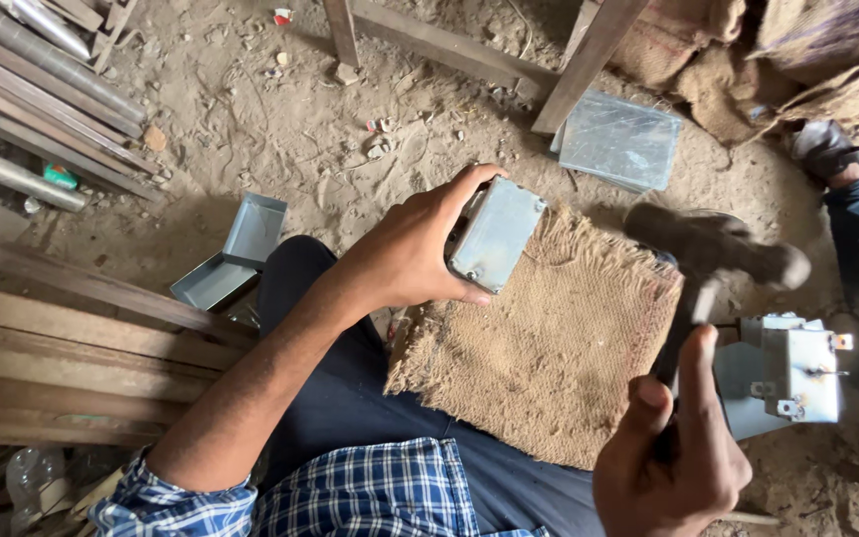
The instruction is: The person sits on the ground and uses a hammer to attach metal brackets to a rectangular metal box. They repeatedly position the box on a burlap mat, strike the brackets, and reposition the box to work on different sides.
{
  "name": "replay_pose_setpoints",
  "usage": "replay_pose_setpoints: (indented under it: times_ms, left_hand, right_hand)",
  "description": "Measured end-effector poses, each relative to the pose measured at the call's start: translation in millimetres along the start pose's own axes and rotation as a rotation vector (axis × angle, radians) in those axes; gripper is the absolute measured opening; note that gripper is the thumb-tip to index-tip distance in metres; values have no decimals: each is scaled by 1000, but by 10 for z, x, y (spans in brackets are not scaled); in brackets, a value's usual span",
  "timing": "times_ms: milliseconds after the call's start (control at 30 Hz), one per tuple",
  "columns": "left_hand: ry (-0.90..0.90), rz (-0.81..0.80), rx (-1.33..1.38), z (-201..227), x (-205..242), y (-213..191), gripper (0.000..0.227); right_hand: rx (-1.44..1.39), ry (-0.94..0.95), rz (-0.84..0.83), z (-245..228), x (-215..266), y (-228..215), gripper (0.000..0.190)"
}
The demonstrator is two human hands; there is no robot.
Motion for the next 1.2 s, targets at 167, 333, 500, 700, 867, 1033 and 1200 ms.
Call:
replay_pose_setpoints:
  times_ms: [167,333,500,700,867,1033,1200]
  left_hand:
    - [-39,-1,-33,15,-22,8,130]
    - [-54,-11,-41,28,-4,-11,128]
    - [-52,2,-43,56,-18,-10,131]
    - [31,21,-33,95,5,-17,124]
    - [132,106,-94,260,318,-125,109]
    - [-117,313,23,186,643,-14,84]
    - [-145,604,143,132,843,37,23]
  right_hand:
    - [16,-10,-128,47,-68,362,42]
    - [1,-83,-80,51,-67,290,42]
    - [-78,-68,-59,53,-80,402,42]
    - [-227,257,-188,577,145,600,54]
    - [-385,425,-155,979,622,770,56]
    - [-632,597,-194,1415,948,1061,57]
    - [-654,730,-72,1620,1020,1064,55]
Point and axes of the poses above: each hand's wrist, its own x-axis away from the middle knuckle, its own y-axis out of the palm, z = x × y, the point moved 8 cm from there along -x, towards the middle knuckle, and after that the axes turned 2 degrees about -z, right-handed, at the moved point
